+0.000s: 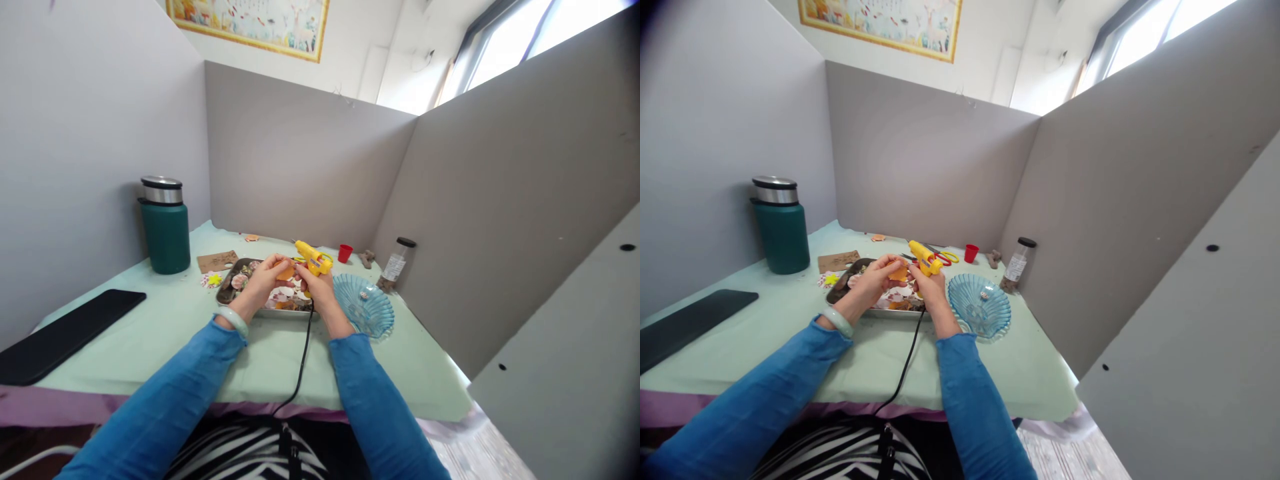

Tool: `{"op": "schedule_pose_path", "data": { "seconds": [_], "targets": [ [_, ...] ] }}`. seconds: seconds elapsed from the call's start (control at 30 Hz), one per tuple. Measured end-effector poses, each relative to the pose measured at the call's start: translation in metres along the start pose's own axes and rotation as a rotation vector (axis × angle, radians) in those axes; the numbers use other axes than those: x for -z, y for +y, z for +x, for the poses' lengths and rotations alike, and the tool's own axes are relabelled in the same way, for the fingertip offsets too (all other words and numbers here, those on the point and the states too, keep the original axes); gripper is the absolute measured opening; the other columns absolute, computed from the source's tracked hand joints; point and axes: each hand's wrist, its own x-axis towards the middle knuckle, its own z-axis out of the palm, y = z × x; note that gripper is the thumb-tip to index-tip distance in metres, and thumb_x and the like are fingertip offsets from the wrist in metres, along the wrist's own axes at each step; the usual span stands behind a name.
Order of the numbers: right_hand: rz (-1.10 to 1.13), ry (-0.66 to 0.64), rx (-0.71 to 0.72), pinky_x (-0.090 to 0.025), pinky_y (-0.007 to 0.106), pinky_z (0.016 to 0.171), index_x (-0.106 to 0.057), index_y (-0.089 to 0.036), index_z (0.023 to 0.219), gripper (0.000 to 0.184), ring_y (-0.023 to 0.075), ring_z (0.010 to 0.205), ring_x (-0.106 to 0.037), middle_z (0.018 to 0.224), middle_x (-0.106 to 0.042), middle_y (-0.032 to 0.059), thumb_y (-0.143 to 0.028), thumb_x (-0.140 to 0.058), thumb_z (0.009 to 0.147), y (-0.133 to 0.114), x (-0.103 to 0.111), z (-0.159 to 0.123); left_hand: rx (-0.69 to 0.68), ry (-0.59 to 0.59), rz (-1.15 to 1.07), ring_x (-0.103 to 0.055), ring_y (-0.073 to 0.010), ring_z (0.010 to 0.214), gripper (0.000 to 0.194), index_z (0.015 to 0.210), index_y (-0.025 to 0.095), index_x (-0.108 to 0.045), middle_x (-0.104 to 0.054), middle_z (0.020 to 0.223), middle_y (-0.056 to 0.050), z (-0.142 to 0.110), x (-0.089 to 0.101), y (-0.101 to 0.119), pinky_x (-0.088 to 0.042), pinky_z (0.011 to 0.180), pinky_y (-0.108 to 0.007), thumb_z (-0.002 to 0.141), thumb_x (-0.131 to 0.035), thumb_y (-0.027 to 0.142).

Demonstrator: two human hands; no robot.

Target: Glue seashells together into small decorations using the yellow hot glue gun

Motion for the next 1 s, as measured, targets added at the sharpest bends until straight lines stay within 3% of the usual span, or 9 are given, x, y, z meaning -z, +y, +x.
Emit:
{"op": "schedule_pose_path", "data": {
  "seconds": [0.2,1.0],
  "targets": [
    [-0.023,-0.008,0.008,-0.035,0.019,0.04,-0.064,-0.018,0.081,0.03,0.0067,0.04,-0.046,0.059,-0.063,-0.0028,-0.043,-0.073,0.067,0.0035,0.0003,0.0006,0.005,-0.007,-0.027,-0.063,-0.0148,0.074,0.037,0.089,0.016,-0.059,-0.062,0.087,-0.002,-0.0008,-0.0007,0.0004,-0.057,0.061,-0.028,0.068,-0.08,0.037],
    [-0.075,-0.038,0.031,-0.035,0.02,0.042,-0.064,-0.019,0.076,0.025,0.0073,0.041,-0.046,0.056,-0.06,-0.0043,-0.042,-0.071,0.07,0.0011,0.001,-0.0025,-0.016,0.044,0.046,-0.061,-0.013,0.061,0.044,0.087,0.018,-0.055,-0.062,0.079,0.0,0.0008,-0.0025,-0.0026,-0.053,0.055,-0.026,0.068,-0.079,0.049]
  ]
}}
